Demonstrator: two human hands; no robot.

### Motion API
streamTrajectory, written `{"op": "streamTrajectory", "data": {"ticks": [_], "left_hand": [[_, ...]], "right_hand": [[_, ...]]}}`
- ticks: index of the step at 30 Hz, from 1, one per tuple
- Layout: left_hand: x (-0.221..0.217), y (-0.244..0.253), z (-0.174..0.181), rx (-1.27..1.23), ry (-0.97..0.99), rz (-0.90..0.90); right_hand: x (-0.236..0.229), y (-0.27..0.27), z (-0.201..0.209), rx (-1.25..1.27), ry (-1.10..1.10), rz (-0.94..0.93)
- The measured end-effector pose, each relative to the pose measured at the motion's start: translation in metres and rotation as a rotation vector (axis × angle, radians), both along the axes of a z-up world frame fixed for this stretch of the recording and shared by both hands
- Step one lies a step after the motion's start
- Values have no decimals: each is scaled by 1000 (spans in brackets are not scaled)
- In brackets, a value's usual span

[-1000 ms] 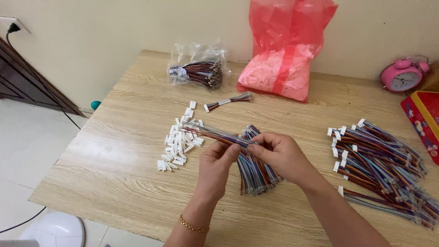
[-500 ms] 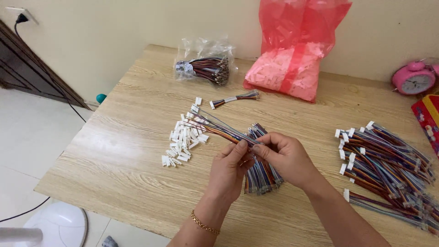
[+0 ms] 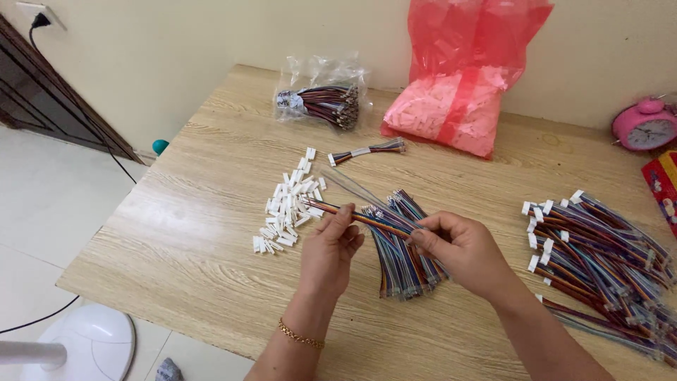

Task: The person assembles electronic components by inserting white plastic connectors onto the ends of multi-colored ribbon cables. They pick up a connector and a cable, align the pins, and press them together, repeating this process for multiple cables on a wooden table.

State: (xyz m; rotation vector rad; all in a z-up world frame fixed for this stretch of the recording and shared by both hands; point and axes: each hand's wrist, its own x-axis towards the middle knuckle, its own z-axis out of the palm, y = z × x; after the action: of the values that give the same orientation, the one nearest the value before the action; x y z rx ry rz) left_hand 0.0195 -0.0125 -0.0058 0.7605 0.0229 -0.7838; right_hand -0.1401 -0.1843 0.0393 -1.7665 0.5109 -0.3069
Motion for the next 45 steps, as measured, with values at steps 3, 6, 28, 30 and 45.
{"op": "streamTrajectory", "data": {"ticks": [3, 6, 28, 30, 45], "left_hand": [[3, 4, 10, 51, -3, 46], [6, 6, 16, 67, -15, 72], [-36, -14, 17, 137, -537, 141], [-37, -11, 20, 135, -518, 134], [-40, -3, 31, 160, -537, 152]], "right_hand": [[-6, -4, -3, 49, 65, -41], [-10, -12, -6, 85, 69, -44], [13, 63, 48, -644, -342, -47], [28, 62, 36, -255, -316, -45], [42, 29, -4, 145, 18, 97]]}}
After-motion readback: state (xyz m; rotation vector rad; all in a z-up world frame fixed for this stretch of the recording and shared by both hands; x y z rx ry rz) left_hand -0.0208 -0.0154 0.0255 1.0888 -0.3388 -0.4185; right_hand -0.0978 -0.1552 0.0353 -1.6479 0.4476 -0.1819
